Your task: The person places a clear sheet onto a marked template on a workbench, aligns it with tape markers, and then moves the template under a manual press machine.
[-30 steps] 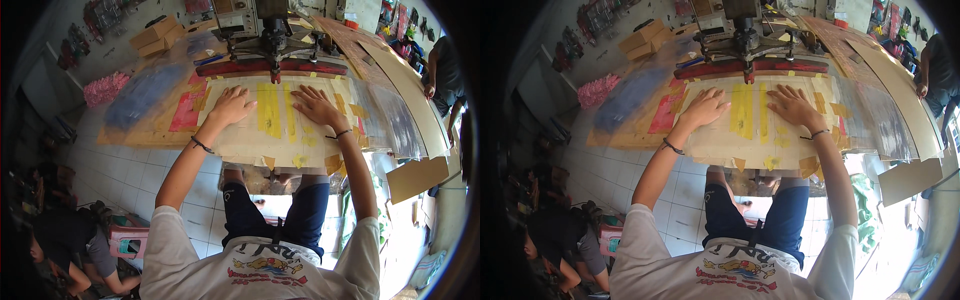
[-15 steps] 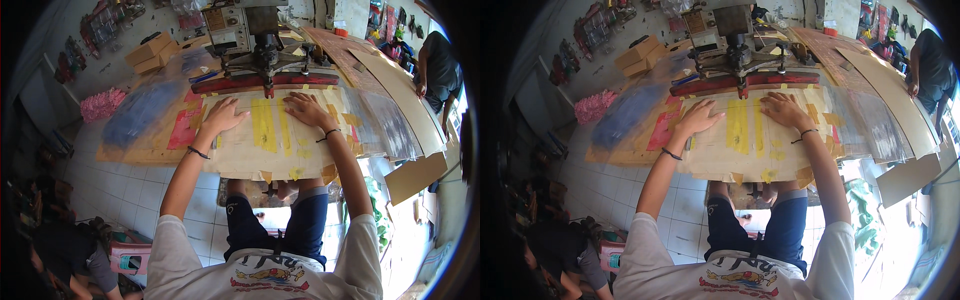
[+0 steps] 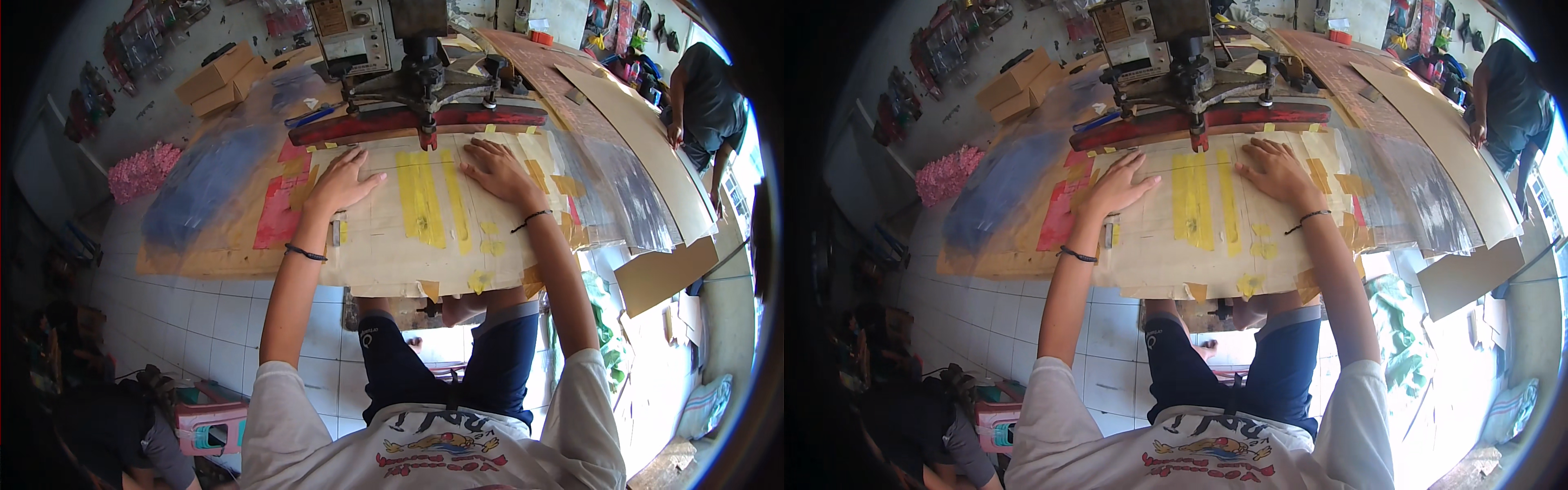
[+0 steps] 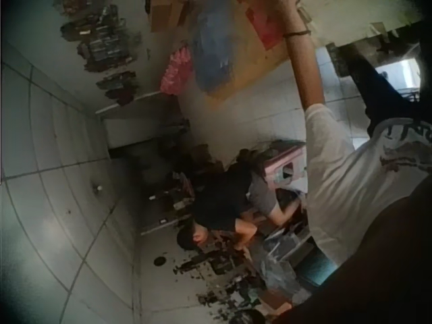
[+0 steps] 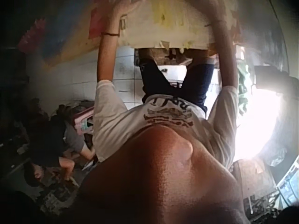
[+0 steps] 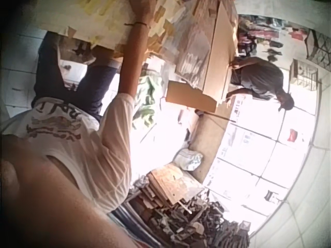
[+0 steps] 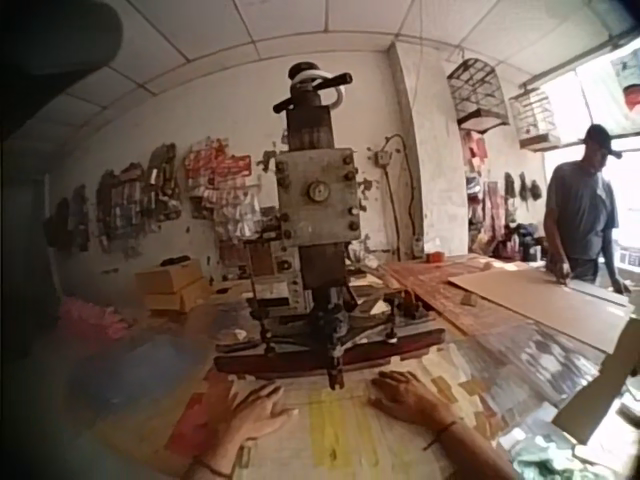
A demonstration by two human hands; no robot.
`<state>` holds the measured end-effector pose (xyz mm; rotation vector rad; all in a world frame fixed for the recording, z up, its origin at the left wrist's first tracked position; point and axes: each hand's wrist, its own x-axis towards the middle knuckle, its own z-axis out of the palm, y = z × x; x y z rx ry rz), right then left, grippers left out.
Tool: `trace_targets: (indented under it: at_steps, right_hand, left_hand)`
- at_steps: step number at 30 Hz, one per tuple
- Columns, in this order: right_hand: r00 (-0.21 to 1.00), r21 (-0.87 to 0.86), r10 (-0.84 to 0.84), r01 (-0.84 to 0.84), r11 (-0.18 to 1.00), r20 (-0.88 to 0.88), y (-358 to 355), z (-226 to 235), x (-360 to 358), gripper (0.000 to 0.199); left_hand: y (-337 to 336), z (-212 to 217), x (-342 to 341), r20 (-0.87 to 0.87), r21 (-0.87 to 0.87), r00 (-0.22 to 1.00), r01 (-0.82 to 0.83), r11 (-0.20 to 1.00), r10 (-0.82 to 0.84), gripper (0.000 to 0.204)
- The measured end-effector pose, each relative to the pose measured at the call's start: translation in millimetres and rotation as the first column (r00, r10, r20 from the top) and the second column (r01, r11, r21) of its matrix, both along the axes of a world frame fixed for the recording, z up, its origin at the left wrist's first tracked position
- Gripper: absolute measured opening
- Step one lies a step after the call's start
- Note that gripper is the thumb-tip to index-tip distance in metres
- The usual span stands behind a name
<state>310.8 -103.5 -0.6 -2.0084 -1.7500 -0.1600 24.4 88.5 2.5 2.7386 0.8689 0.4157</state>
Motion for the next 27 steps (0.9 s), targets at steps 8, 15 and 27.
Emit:
trace_targets:
  at_steps: [8, 15, 27]
  right_hand:
    - [0.977, 0.119, 0.126, -0.106, 0.987, -0.174, -3.4, 8.0, -1.4, 0.051]
    - [0.942, 0.118, 0.165, -0.135, 0.984, -0.293, -14.5, 7.0, 7.4, 0.032]
    - [0.944, 0.092, 0.289, -0.277, 0.956, -0.161, -14.4, 10.3, 0.0, 0.036]
  left_hand:
    - [13.9, 6.0, -14.1, 0.387, 0.078, 0.916, 0.087, 0.993, -0.110, 0.034]
    - [15.6, 18.0, -43.3, 0.361, -0.213, 0.932, 0.062, 0.975, 0.020, 0.022]
    - [21.7, 13.4, -45.3, 0.323, -0.347, 0.944, 0.052, 0.937, 0.067, 0.028]
